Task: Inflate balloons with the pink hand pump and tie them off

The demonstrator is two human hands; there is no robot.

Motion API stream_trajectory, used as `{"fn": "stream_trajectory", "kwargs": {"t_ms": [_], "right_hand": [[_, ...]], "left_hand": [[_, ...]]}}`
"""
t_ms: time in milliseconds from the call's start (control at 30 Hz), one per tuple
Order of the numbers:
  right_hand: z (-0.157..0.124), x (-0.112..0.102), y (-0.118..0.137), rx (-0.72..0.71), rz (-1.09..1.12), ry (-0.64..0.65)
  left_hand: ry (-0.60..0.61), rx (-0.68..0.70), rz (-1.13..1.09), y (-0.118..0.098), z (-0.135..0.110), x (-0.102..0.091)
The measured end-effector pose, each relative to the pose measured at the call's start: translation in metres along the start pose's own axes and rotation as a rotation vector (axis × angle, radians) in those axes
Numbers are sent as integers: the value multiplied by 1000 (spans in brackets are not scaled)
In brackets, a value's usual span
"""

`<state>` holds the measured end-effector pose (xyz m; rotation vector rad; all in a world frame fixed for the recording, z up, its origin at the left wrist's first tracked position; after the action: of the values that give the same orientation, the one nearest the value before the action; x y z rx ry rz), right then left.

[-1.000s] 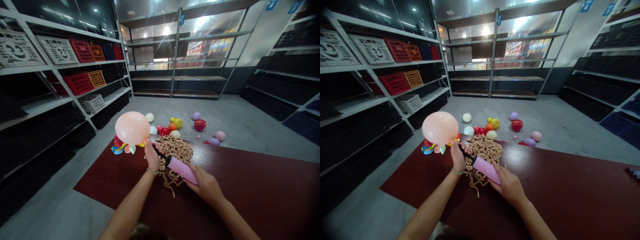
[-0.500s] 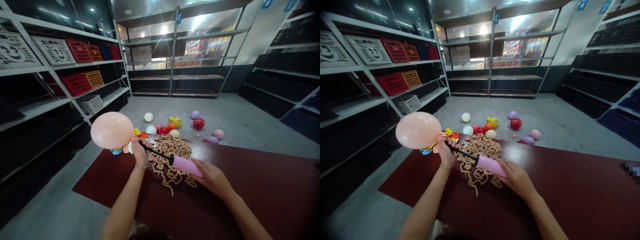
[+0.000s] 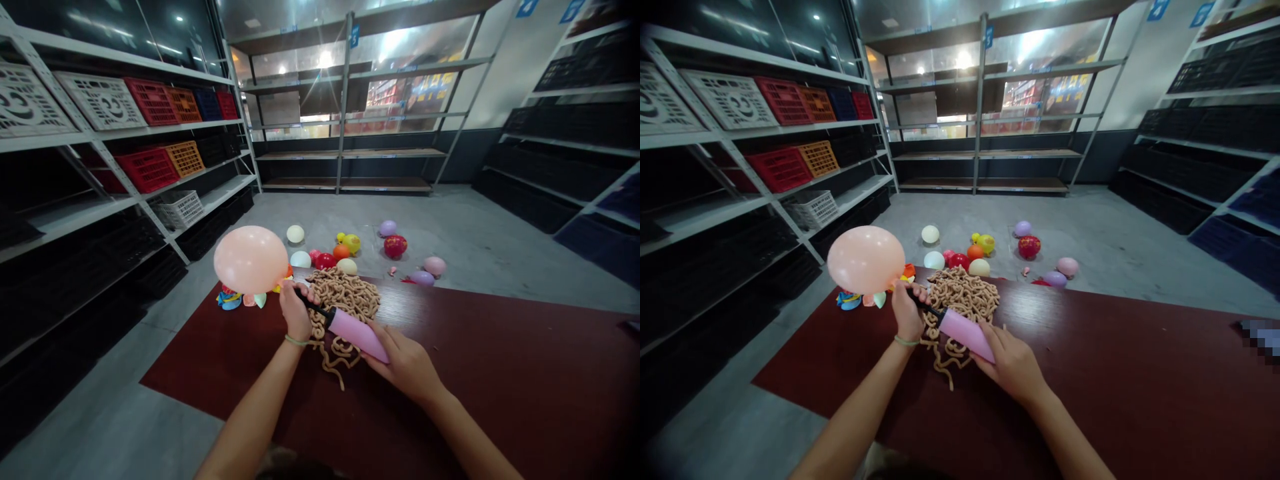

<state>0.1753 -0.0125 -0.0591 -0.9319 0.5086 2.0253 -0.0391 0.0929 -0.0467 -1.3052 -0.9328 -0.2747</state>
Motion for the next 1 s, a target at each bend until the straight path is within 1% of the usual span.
{"fn": "stream_trajectory", "kwargs": {"t_ms": [100, 167, 233, 333, 433, 500, 600, 667, 767, 933, 1000], "right_hand": [[1, 1, 2, 22, 37, 3], [1, -1, -2, 24, 65, 20], [-1, -3, -12, 18, 77, 32], [-5, -8, -30, -2, 63, 31], [-9, -10, -43, -21, 44, 37], [-10, -11, -46, -20, 37, 50], [-10, -10, -41, -14, 29, 55], [-9, -9, -33, -15, 23, 49], [-7, -5, -20, -11, 24, 54], [-4, 4, -4, 75, 76, 63], [-3, 7, -1, 108, 113, 79]], "left_hand": [[74, -32, 15, 9, -8, 5], [89, -21, 21, 8, -7, 7], [84, 3, 16, 2, -3, 8], [33, 35, 7, -12, 9, 4], [-36, 77, 2, -27, 21, -4], [-62, 104, -15, -34, 28, -9], [-96, 116, -35, -37, 34, -15], [-115, 109, -39, -35, 32, -15], [-98, 85, -29, -23, 23, -11], [6, 2, 12, 6, -3, 1], [45, -23, 26, 14, -9, 4]]}}
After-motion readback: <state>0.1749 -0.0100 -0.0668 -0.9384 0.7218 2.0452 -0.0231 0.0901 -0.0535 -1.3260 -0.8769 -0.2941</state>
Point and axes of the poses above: each hand's wrist, its own z-axis towards the middle knuckle, its own x-axis out of the palm, y = z × x, the point moved 5 cm from there along z, towards the middle knuckle, and after that the axes turned 4 degrees about -y, right-handed, at the moved point
